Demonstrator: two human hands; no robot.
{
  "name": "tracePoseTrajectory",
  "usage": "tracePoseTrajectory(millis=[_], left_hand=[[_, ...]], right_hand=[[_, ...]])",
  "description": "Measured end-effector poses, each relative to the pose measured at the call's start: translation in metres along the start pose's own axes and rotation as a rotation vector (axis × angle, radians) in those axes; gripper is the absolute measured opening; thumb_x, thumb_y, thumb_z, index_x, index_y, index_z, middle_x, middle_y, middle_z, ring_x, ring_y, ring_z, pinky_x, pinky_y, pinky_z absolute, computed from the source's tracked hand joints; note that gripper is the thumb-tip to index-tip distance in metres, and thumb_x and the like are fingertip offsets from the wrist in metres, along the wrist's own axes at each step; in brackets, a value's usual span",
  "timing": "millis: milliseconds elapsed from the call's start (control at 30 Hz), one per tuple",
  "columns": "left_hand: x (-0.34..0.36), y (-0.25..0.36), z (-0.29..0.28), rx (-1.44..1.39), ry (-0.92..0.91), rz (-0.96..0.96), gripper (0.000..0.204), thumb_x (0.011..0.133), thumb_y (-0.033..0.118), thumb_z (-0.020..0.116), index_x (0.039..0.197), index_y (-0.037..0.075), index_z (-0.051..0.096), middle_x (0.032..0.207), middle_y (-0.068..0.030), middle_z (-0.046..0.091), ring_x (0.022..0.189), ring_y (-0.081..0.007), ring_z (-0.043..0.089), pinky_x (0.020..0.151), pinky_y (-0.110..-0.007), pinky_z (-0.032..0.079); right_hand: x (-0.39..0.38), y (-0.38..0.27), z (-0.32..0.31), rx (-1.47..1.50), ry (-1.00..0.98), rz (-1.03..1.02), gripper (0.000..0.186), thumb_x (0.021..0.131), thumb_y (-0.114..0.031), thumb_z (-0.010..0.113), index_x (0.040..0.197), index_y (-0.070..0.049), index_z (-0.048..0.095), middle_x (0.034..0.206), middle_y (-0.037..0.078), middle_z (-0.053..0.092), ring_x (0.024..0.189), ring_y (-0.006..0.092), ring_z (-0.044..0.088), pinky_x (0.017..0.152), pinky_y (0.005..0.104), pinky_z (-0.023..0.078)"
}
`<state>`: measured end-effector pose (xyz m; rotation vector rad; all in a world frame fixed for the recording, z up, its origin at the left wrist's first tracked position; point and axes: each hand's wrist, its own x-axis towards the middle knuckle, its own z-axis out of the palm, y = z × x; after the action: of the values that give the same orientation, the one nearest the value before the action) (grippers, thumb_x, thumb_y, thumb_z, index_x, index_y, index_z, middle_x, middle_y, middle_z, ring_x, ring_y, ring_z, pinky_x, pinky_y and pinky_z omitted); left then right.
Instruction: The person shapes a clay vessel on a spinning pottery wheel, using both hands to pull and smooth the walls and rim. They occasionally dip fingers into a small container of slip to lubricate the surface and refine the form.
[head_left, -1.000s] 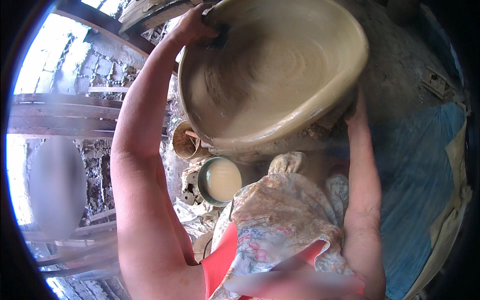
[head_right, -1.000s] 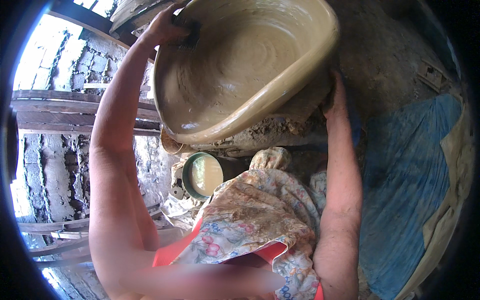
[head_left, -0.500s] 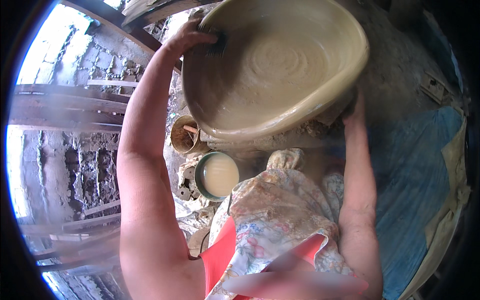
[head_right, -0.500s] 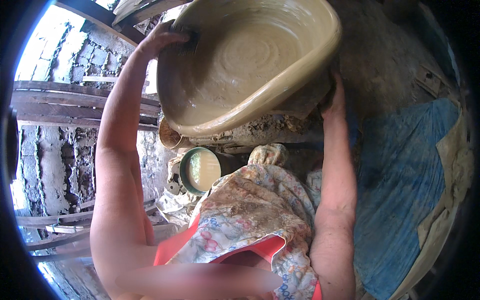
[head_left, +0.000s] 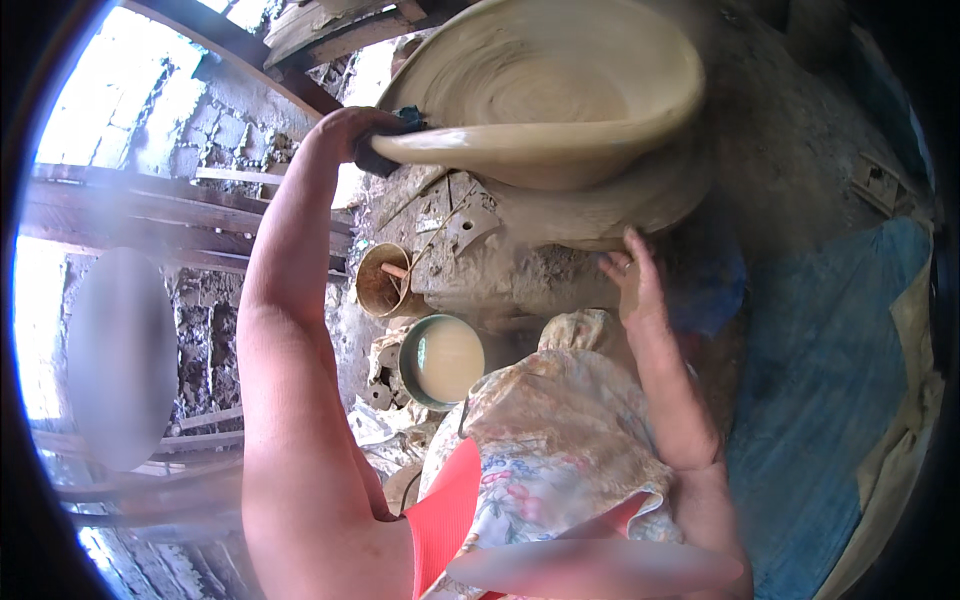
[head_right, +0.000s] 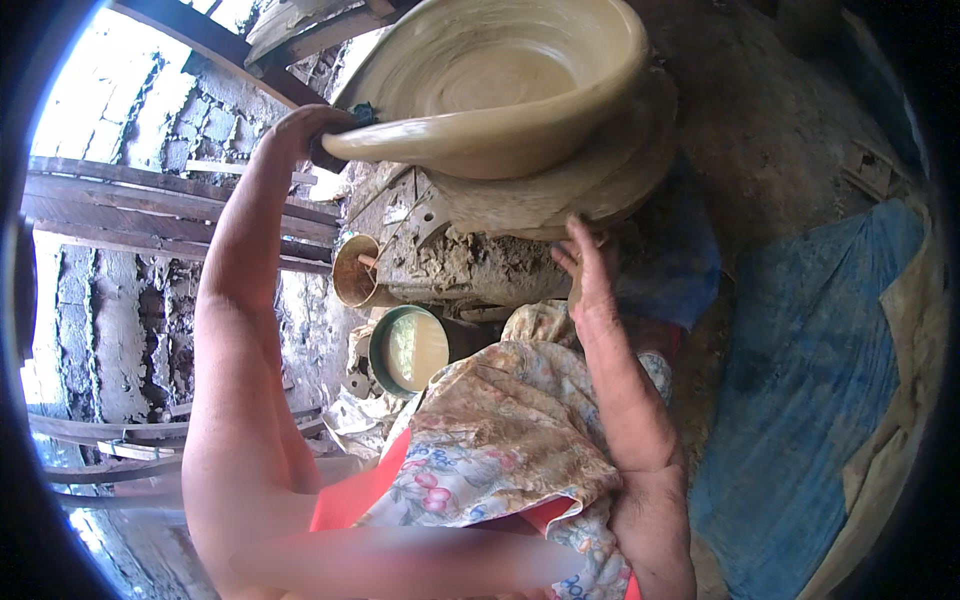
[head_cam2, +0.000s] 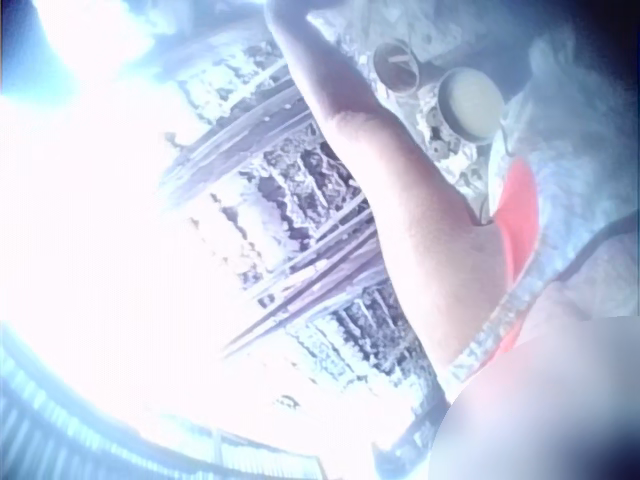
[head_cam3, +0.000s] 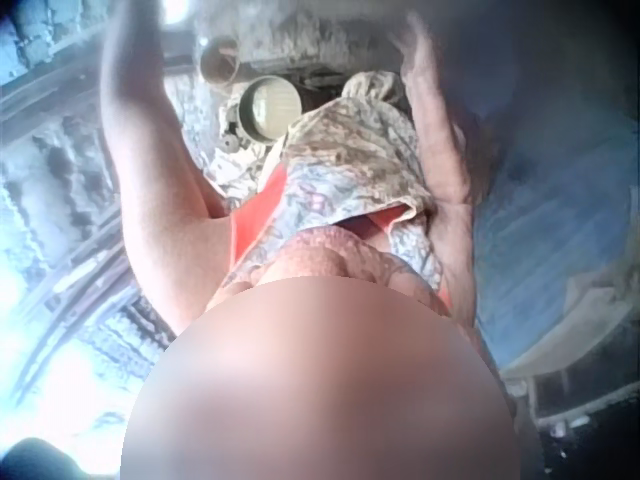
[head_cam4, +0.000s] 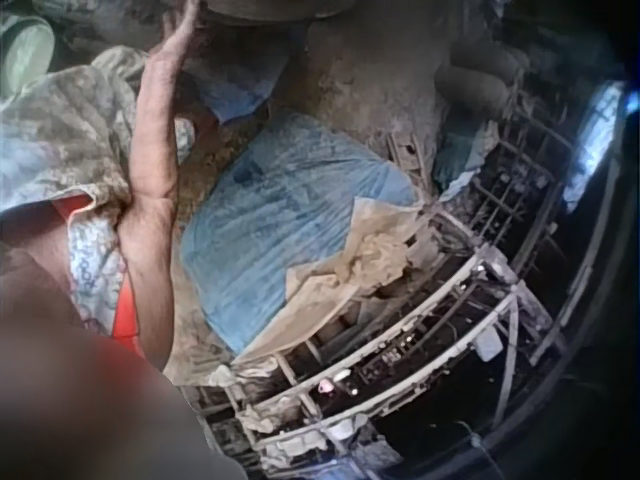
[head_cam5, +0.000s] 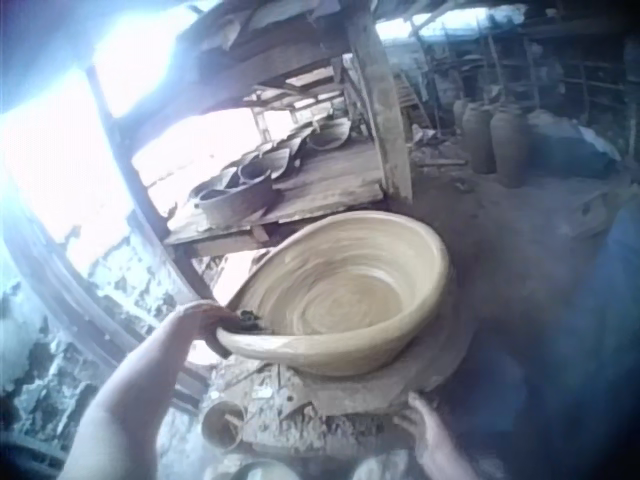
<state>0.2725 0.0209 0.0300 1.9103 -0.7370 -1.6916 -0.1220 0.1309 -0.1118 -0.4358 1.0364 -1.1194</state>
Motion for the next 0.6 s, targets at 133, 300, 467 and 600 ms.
tracePoseTrajectory(millis=[133,300,467,600], left_hand=[[0.023,0.041,-0.003,0.166,0.047,0.013,0.019,0.076,0.018,0.062,0.085,0.001,0.058,0.068,-0.0121,0.062,0.060,-0.0216,0.063,0.059,-0.038,0.055],[0.038,0.082,0.012,0.276,0.153,0.152,0.019,0.081,0.018,0.057,0.089,0.001,0.061,0.079,-0.0121,0.063,0.063,-0.0209,0.063,0.060,-0.039,0.055],[0.037,0.106,0.032,0.462,0.111,0.002,0.019,0.082,0.017,0.056,0.090,0.001,0.060,0.077,-0.0120,0.063,0.062,-0.0221,0.063,0.058,-0.041,0.055],[0.038,0.106,0.025,0.187,0.025,0.112,0.019,0.082,0.015,0.055,0.090,-0.001,0.059,0.076,-0.0114,0.063,0.063,-0.0222,0.063,0.056,-0.040,0.056]], right_hand=[[0.009,-0.031,-0.006,0.097,0.059,-0.048,0.084,0.071,-0.048,0.066,0.135,-0.008,0.028,0.137,0.010,0.027,0.123,0.0282,0.029,0.093,0.0463,0.034],[0.014,-0.031,0.004,0.018,0.124,-0.084,0.087,0.063,-0.041,0.073,0.132,-0.012,0.029,0.136,0.009,0.029,0.124,0.0268,0.027,0.095,0.0496,0.030],[0.003,-0.007,0.018,0.049,0.149,-0.178,0.087,0.063,-0.038,0.073,0.130,-0.007,0.028,0.123,0.010,0.041,0.111,0.0219,0.044,0.081,0.0455,0.040],[0.005,-0.007,0.019,0.075,0.161,-0.126,0.067,0.068,-0.031,0.070,0.125,-0.013,0.038,0.121,0.005,0.045,0.113,0.0188,0.041,0.084,0.0428,0.038]])
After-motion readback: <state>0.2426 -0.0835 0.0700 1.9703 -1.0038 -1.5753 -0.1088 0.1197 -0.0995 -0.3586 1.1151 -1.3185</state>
